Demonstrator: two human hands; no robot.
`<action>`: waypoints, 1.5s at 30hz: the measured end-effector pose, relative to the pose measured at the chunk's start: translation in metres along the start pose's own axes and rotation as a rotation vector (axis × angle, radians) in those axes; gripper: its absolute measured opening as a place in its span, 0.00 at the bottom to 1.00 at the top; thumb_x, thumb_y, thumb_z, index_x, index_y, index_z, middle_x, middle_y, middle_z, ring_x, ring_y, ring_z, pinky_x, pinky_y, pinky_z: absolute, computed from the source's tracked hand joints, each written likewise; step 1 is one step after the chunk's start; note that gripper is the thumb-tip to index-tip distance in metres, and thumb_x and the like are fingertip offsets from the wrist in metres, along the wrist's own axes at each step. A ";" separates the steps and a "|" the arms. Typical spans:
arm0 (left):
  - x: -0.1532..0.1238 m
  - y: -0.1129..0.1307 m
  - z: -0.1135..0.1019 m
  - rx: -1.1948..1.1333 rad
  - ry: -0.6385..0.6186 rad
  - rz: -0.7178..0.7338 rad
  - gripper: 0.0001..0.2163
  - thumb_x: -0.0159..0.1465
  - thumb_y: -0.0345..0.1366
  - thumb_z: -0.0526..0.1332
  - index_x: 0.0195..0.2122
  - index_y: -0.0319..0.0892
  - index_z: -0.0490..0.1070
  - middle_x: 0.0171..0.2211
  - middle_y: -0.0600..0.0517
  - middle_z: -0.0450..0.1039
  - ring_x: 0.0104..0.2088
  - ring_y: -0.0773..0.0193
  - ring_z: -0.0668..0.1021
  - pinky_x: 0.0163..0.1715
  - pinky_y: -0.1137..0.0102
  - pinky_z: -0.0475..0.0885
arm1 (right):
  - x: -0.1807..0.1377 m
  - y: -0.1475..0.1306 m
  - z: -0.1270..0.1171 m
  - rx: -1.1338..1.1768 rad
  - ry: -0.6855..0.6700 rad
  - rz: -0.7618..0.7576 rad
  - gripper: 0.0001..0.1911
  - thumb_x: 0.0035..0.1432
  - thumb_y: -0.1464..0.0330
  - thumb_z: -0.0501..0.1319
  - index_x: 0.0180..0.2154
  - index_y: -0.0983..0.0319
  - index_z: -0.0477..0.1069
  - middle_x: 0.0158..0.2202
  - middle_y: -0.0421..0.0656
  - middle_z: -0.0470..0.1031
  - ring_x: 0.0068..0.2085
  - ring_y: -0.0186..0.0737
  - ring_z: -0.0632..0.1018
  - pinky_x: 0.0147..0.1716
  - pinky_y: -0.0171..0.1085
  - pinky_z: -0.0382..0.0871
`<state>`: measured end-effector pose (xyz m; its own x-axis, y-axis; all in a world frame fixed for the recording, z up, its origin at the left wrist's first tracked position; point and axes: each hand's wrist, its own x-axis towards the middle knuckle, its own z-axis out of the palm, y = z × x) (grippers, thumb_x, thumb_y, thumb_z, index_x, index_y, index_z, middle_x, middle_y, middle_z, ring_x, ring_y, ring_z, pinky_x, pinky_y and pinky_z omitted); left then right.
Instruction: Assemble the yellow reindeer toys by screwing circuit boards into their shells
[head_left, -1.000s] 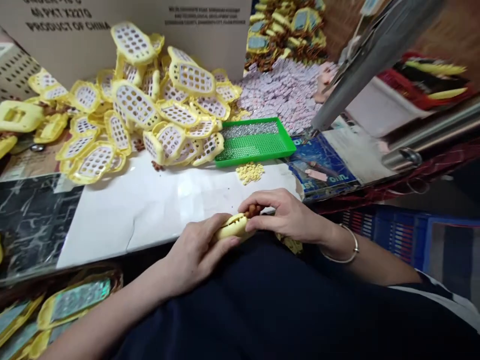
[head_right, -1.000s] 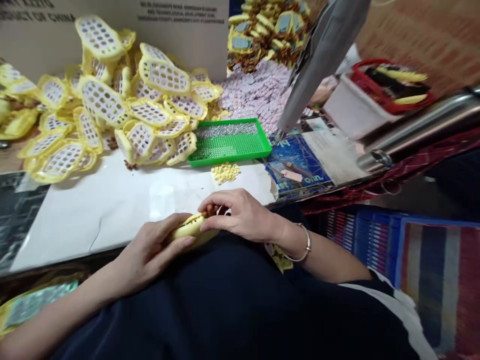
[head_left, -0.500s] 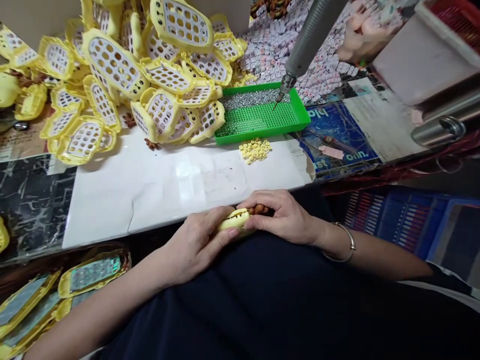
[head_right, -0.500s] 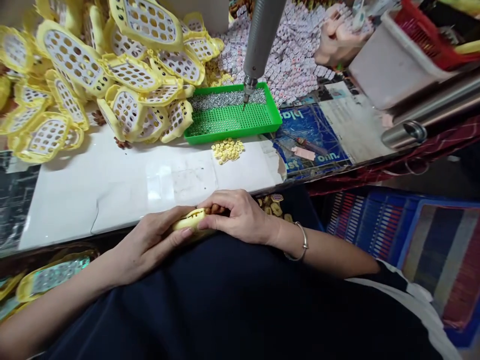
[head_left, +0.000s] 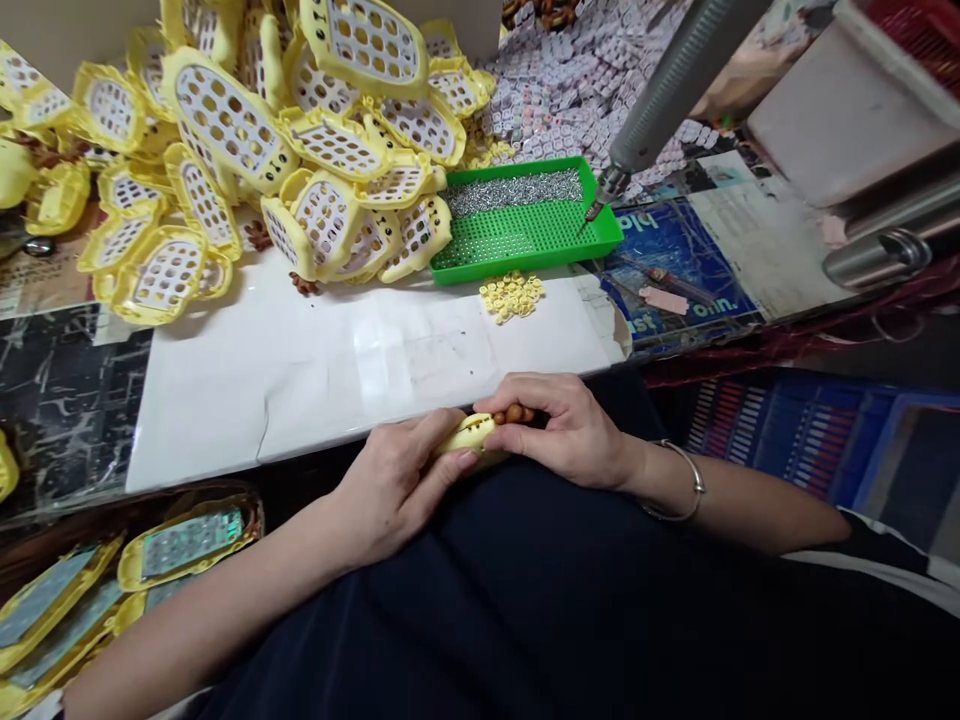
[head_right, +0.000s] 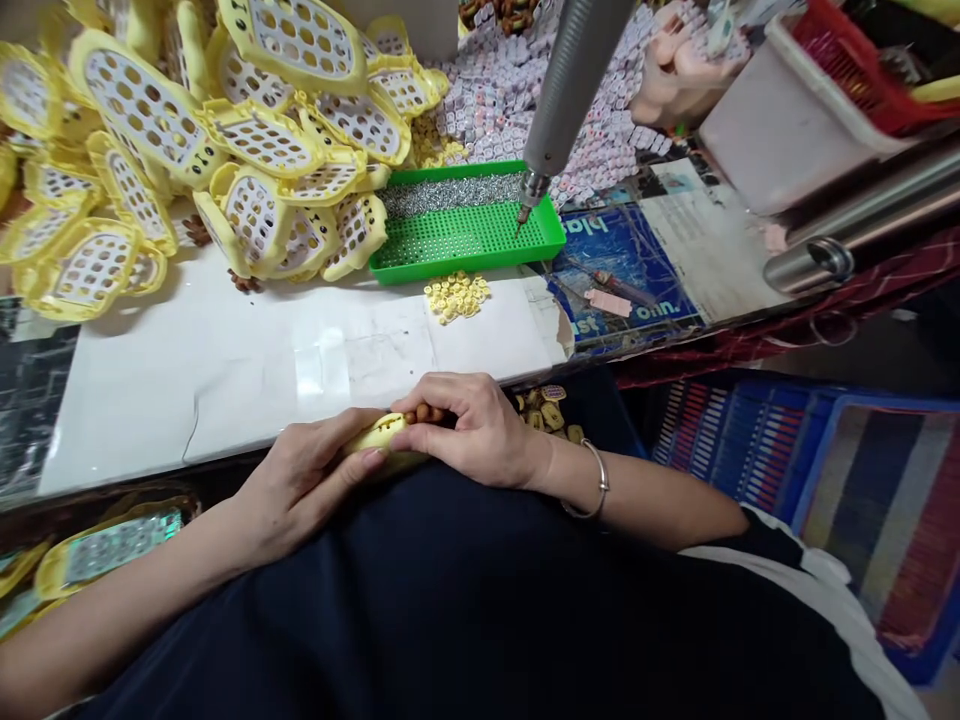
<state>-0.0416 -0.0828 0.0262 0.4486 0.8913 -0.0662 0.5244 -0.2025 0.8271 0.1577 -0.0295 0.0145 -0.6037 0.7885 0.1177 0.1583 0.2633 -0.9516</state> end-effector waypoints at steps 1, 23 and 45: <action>0.000 0.000 0.000 0.005 0.005 0.009 0.12 0.68 0.37 0.51 0.40 0.35 0.70 0.23 0.57 0.65 0.21 0.71 0.66 0.23 0.75 0.60 | 0.001 0.000 0.001 0.040 0.002 0.034 0.05 0.52 0.69 0.67 0.32 0.65 0.76 0.25 0.37 0.70 0.26 0.27 0.69 0.28 0.29 0.65; 0.004 -0.005 0.000 -0.039 0.001 0.009 0.12 0.67 0.39 0.56 0.44 0.36 0.69 0.26 0.56 0.70 0.24 0.72 0.69 0.25 0.76 0.63 | -0.001 0.006 0.005 0.066 0.040 -0.062 0.07 0.53 0.70 0.68 0.37 0.63 0.78 0.31 0.40 0.75 0.31 0.29 0.74 0.31 0.29 0.70; -0.001 0.002 0.001 0.142 0.053 0.199 0.07 0.68 0.30 0.50 0.40 0.37 0.66 0.27 0.54 0.70 0.23 0.70 0.71 0.23 0.76 0.64 | -0.005 -0.001 0.011 -0.061 0.075 -0.118 0.04 0.55 0.71 0.66 0.31 0.66 0.75 0.28 0.41 0.74 0.28 0.29 0.73 0.28 0.30 0.69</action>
<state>-0.0401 -0.0844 0.0276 0.5163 0.8476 0.1227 0.5275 -0.4276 0.7341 0.1518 -0.0397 0.0117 -0.5610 0.7889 0.2510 0.1386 0.3884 -0.9110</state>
